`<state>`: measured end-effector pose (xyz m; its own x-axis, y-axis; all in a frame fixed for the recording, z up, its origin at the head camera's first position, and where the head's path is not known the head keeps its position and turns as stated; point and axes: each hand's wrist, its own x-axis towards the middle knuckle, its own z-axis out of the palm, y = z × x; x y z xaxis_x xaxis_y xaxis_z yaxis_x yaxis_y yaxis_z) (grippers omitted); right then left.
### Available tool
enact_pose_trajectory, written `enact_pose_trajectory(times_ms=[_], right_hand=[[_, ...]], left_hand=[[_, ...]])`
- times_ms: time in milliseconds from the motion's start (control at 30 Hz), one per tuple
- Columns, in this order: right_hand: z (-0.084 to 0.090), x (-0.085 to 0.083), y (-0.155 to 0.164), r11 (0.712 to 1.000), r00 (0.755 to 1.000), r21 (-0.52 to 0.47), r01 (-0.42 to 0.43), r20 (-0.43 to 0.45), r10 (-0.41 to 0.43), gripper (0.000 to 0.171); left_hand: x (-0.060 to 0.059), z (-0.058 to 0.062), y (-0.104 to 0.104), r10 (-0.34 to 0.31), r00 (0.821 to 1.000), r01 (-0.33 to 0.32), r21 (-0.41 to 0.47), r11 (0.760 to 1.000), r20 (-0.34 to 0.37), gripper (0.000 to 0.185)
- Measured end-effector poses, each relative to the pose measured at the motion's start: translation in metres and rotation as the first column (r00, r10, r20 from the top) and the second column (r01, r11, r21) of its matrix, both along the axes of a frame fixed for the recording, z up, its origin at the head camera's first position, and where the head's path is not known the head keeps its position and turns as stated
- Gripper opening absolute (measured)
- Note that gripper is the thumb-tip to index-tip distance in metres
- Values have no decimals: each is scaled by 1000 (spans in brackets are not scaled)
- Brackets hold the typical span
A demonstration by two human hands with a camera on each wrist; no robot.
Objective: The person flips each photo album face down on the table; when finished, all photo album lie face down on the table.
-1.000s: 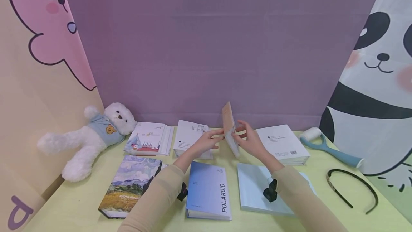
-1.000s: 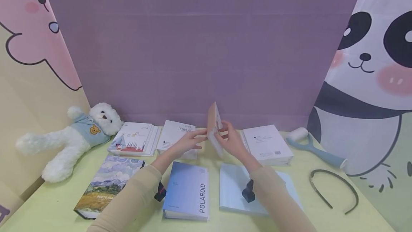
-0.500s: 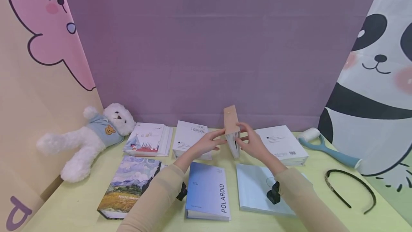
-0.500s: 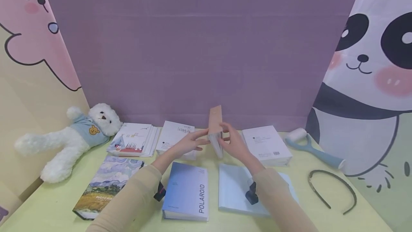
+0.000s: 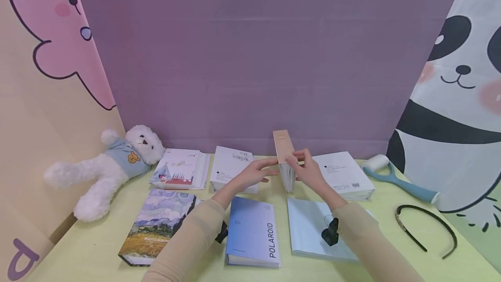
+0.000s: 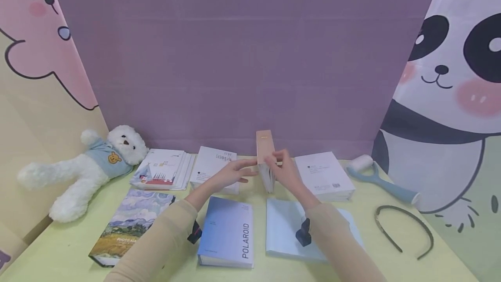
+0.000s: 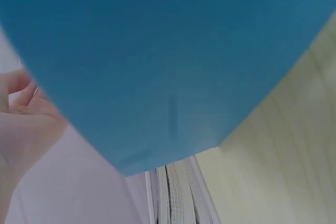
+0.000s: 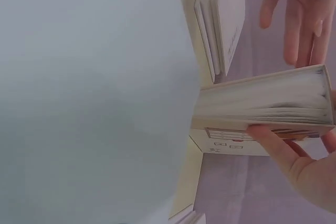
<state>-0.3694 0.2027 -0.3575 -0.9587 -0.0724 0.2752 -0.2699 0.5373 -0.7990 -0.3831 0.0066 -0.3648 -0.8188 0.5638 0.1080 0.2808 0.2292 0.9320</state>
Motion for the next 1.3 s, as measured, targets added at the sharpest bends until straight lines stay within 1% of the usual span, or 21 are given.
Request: enact_pose_trajectory(times_ms=[167,300,367,467,600,633,733,800,900,967,1033,1100,1300], right_hand=[[1,2,1,1000,1000,-25,-4,3,4,58],[1,5,2,998,1000,-58,3,-11,-3,61],[2,7,2,995,1000,-95,13,-11,-14,61],[2,9,2,989,1000,-147,21,-2,-21,61],[0,11,5,982,999,-184,41,15,-39,56],[-1,11,6,983,999,-177,48,14,-46,56],[-3,11,9,990,998,-123,62,-6,-63,55],[-3,11,12,995,995,-50,89,-37,-90,57],[-3,11,17,991,990,42,128,-65,-126,60],[-2,12,21,985,988,81,150,-54,-146,63],[-2,13,25,984,989,100,149,-27,-147,65],[-3,14,30,980,988,131,153,-6,-153,66],[-10,15,40,972,990,202,121,50,-134,67]], left_hand=[[1,0,1,-4,1000,4,-5,1000,0,42],[1,-3,2,-45,999,45,-15,999,6,41],[0,-5,2,-66,998,66,-25,997,13,42],[-1,-8,3,-81,996,83,-60,995,29,40],[1,-11,0,-97,992,109,-159,981,83,38],[2,-12,-2,-100,990,116,-179,977,98,38],[3,-13,-5,-113,987,137,-243,960,110,39],[4,-14,-7,-120,987,146,-273,951,108,40],[5,-14,-8,-131,985,159,-304,939,110,41],[5,-14,-8,-126,984,159,-309,938,122,40],[5,-14,-7,-114,986,148,-312,939,124,39],[4,-16,-8,-101,988,133,-321,938,113,38],[2,-23,-10,-51,996,76,-355,932,79,37]])
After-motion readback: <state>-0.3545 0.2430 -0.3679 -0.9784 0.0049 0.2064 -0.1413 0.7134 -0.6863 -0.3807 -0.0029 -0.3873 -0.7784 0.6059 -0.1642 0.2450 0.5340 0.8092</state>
